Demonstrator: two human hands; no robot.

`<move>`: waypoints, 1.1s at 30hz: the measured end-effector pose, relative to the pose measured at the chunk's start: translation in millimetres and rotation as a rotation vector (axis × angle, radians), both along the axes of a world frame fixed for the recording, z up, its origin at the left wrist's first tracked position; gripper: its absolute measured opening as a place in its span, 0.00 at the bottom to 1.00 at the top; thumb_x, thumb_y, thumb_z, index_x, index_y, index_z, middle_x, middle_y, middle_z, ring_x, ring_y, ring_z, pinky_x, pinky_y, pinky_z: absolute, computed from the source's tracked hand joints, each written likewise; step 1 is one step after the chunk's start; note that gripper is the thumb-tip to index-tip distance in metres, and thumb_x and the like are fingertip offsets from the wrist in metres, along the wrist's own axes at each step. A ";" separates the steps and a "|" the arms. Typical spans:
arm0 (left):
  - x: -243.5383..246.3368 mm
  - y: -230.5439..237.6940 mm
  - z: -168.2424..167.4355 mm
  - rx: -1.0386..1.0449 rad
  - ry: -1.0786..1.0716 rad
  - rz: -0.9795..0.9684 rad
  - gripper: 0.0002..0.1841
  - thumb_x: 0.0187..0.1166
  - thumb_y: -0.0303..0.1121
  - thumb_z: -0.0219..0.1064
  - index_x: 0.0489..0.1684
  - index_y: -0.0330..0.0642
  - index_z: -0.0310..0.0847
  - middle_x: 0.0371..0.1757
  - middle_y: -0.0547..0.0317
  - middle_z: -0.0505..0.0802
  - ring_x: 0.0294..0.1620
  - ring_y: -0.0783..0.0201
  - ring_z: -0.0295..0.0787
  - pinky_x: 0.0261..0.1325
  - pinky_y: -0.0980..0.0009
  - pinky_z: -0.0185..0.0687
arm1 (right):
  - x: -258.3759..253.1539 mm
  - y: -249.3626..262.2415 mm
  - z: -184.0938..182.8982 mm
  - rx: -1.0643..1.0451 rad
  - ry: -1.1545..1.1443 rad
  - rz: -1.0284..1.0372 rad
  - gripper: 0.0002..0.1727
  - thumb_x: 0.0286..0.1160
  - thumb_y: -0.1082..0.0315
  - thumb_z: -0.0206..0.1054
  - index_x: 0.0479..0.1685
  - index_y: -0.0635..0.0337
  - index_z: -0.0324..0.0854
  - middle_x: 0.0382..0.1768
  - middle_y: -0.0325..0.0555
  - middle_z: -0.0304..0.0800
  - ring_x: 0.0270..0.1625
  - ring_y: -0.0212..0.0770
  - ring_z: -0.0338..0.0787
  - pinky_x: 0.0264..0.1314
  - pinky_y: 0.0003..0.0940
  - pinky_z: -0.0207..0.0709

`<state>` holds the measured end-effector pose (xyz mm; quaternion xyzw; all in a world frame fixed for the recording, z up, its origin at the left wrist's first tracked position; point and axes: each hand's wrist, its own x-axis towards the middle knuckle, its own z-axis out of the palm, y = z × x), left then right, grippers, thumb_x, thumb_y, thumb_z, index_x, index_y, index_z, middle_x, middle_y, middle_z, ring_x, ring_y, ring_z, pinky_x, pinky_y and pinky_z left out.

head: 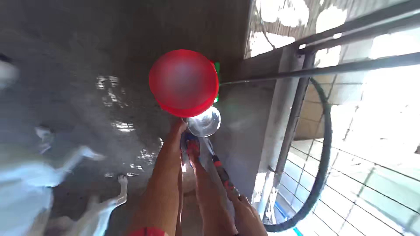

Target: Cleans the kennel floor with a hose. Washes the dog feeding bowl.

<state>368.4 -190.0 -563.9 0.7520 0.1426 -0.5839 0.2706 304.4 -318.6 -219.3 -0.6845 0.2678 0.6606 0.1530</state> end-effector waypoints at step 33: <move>-180.7 115.1 118.2 -0.014 -0.240 -0.337 0.14 0.87 0.31 0.60 0.56 0.32 0.88 0.61 0.33 0.90 0.68 0.36 0.86 0.70 0.39 0.79 | -136.7 -87.7 -157.6 -0.088 0.144 0.301 0.39 0.84 0.76 0.53 0.95 0.62 0.42 0.76 0.81 0.69 0.78 0.79 0.72 0.76 0.70 0.67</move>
